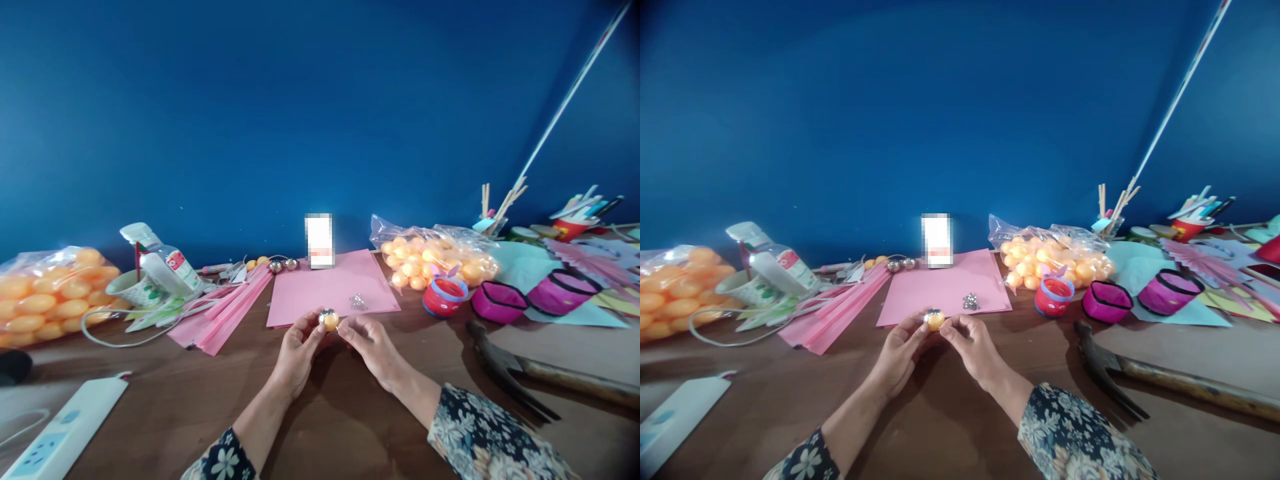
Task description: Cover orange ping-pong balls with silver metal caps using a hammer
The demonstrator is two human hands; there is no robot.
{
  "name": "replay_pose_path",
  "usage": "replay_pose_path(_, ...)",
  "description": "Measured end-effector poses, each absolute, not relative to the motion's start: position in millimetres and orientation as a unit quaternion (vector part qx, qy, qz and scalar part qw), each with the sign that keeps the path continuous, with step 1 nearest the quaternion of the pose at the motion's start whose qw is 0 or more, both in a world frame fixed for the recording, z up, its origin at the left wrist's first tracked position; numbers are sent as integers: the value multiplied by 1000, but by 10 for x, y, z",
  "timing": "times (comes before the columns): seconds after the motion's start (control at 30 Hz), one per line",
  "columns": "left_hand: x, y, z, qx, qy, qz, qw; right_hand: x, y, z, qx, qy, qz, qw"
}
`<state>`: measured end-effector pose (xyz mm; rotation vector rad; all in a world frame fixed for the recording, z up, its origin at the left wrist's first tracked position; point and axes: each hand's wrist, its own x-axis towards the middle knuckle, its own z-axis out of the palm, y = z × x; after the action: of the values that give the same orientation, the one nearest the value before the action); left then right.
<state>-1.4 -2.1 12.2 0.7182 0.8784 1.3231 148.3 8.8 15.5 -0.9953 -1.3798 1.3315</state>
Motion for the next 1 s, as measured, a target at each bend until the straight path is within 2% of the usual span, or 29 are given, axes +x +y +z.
replay_pose_path(1.0,-31,-29,94,354,368,557,655,1468,80,154,-396,-539,560,489)
